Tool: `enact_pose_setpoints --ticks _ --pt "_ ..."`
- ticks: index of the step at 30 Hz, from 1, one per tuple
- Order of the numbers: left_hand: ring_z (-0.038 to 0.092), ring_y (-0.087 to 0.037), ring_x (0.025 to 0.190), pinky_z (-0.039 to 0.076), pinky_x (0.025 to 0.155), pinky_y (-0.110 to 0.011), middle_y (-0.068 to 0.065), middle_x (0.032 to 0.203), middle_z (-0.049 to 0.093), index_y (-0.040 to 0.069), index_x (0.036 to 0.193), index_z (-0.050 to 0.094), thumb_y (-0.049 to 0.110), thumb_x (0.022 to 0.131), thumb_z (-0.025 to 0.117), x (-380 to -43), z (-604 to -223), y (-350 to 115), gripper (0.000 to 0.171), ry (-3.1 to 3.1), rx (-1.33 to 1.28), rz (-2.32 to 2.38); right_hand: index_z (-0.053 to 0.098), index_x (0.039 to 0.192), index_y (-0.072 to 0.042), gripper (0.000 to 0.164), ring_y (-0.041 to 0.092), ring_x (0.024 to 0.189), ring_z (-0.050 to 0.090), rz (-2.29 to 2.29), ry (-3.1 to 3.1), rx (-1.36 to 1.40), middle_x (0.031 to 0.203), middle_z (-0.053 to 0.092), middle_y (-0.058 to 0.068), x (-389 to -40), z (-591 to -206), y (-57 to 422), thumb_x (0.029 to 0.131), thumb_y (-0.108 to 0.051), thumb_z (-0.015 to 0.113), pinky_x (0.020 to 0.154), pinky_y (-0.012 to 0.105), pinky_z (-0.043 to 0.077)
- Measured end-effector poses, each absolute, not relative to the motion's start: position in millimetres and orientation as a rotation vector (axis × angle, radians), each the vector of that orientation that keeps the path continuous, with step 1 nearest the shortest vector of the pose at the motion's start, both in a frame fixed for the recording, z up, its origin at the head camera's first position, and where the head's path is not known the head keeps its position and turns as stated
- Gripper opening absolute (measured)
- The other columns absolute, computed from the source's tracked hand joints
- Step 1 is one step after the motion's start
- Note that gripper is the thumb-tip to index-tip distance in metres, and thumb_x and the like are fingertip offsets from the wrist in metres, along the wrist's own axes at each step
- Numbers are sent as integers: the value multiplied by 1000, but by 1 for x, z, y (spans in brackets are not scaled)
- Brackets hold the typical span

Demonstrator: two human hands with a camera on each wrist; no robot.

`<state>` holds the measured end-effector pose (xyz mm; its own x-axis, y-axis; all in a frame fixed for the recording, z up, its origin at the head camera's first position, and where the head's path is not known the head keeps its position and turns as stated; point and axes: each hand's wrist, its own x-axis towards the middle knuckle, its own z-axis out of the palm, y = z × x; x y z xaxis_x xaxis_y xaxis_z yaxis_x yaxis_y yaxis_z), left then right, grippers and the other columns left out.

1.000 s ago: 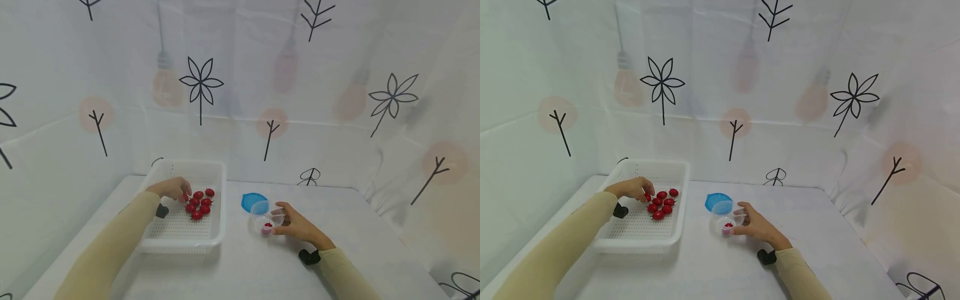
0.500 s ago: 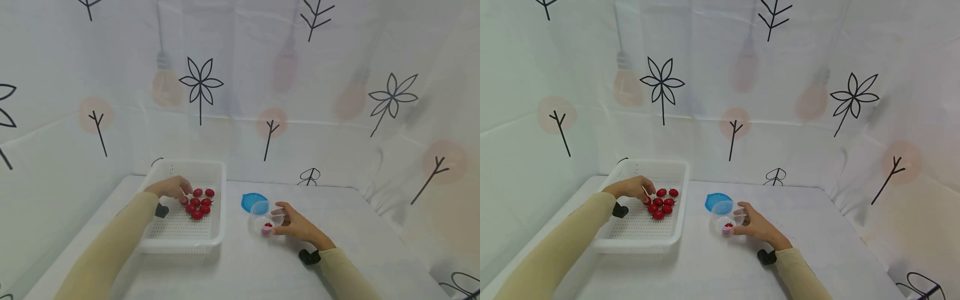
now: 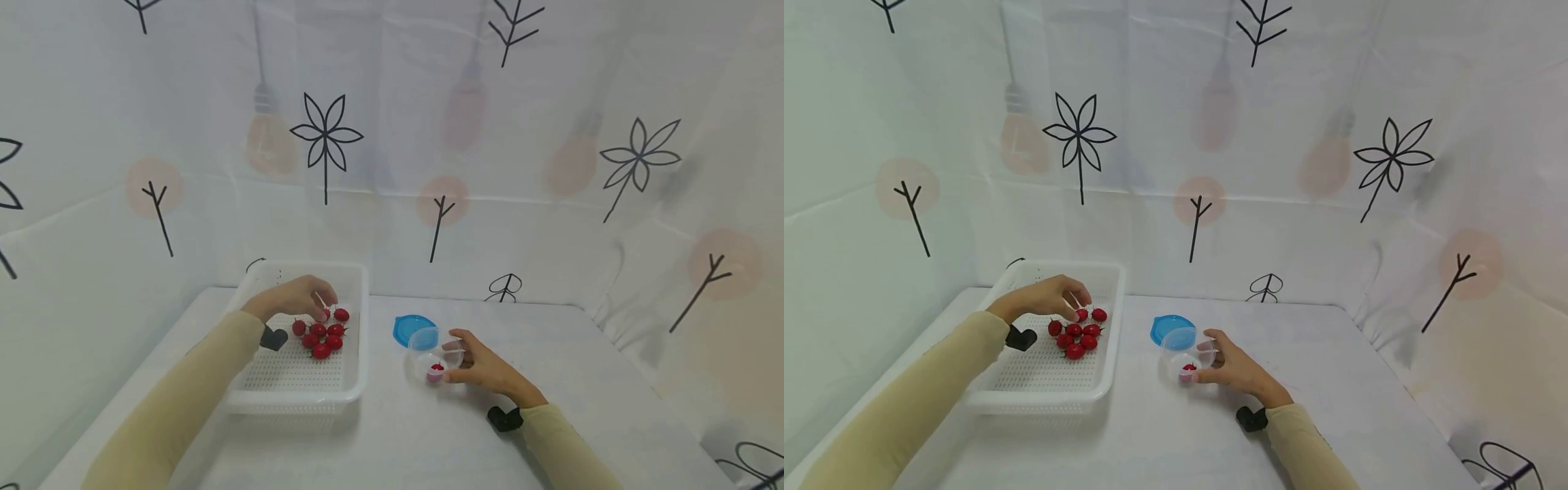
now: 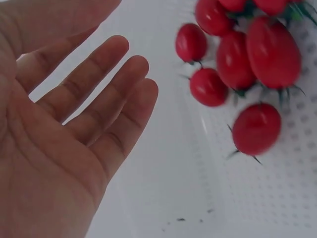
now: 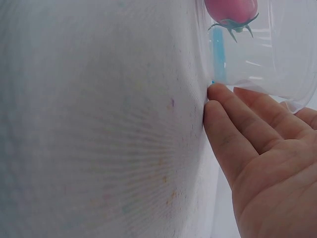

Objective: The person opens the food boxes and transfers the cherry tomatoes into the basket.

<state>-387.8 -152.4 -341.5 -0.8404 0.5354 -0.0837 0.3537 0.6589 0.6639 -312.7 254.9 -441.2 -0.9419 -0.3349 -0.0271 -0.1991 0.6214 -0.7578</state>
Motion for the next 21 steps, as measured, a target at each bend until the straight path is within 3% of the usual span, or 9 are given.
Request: enact_pose_setpoints --ticks 8,21 --pt "61 -21 100 54 80 -35 0 104 64 16 108 67 7 80 74 -378 -323 -120 30 2643 900 1009 24 147 -12 96 28 114 54 -1219 2678 -448 138 48 5 -312 -440 255 74 -43 79 94 49 46" --pt "62 -18 95 54 76 -26 4 101 63 17 104 66 9 81 75 -358 -308 -40 26 2496 1153 914 24 146 -13 96 28 114 54 -1242 2654 -424 138 48 5 -312 -440 254 74 -43 79 94 50 45"
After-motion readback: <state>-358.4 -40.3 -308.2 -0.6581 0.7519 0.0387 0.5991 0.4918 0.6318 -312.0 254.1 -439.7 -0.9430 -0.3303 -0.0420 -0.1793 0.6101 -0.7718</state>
